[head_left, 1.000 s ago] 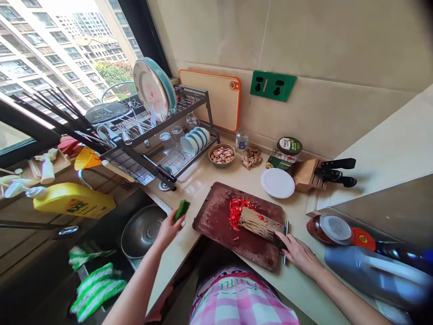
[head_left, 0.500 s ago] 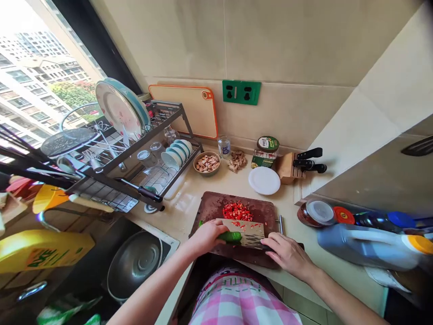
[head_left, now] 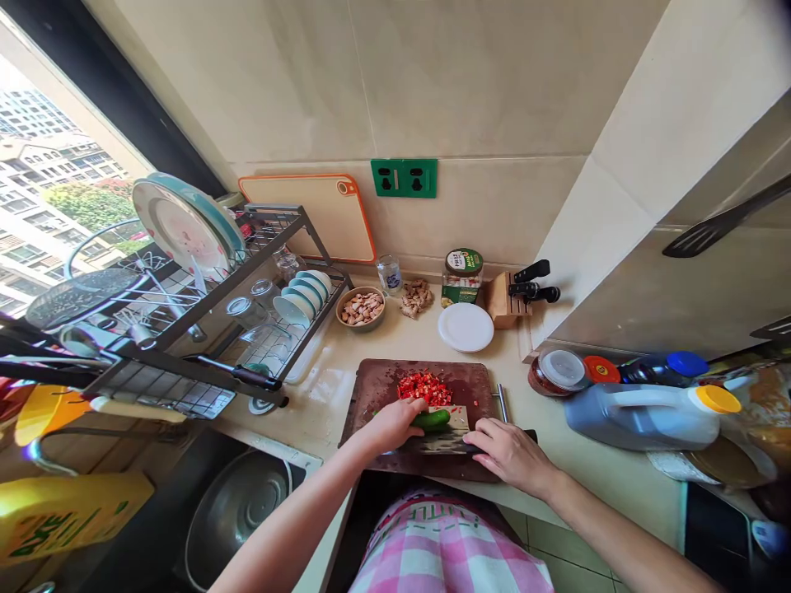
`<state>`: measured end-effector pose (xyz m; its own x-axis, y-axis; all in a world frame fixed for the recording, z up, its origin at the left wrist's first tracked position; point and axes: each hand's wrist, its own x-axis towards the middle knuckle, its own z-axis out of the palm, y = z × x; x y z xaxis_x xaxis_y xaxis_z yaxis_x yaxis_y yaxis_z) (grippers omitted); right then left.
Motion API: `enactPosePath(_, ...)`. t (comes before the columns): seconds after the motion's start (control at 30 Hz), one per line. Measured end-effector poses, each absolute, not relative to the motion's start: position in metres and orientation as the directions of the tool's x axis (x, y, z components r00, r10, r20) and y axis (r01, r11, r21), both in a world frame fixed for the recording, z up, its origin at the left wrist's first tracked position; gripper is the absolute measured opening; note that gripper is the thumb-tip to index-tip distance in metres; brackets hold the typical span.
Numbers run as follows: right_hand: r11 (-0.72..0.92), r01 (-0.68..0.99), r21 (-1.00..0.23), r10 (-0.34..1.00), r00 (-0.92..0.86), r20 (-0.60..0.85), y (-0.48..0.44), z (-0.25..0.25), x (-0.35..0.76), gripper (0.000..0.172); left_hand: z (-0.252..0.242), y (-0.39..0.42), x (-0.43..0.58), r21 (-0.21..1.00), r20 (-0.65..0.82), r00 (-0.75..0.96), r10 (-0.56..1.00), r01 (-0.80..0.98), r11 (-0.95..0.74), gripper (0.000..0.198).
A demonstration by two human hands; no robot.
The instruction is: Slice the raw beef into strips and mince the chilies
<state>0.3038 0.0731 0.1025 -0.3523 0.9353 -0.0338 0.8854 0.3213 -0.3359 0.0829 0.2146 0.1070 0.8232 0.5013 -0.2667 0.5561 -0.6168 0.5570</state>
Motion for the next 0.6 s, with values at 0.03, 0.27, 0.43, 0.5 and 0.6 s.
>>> enactPosePath(0.03,0.322,0.886,-0.334,0.935,-0.354,-0.037,0.073,0.104,0.303,0.023,0.107,0.213,0.088,0.538,-0.272,0.806,0.526,0.58,-0.611,0.026)
enactPosePath(0.27,0.33,0.885,-0.328,0.931,-0.362,-0.041,0.072,0.107,0.302,0.021,0.101,0.213,0.113,0.524,-0.269,0.804,0.53,0.584,-0.621,0.026)
enactPosePath(0.43,0.338,0.891,-0.304,0.928,-0.369,-0.049,0.066,0.108,0.304,0.022,0.1,0.211,0.12,0.476,-0.266,0.761,0.592,0.637,-0.606,0.025)
enactPosePath(0.5,0.346,0.886,-0.309,0.924,-0.379,-0.049,0.064,0.109,0.305,0.021,0.103,0.21,0.121,0.519,-0.271,0.804,0.529,0.585,-0.623,0.024)
enactPosePath(0.6,0.339,0.883,-0.325,0.926,-0.374,-0.05,0.059,0.11,0.306,0.021,0.11,0.212,0.111,0.485,-0.267,0.771,0.578,0.626,-0.611,0.021)
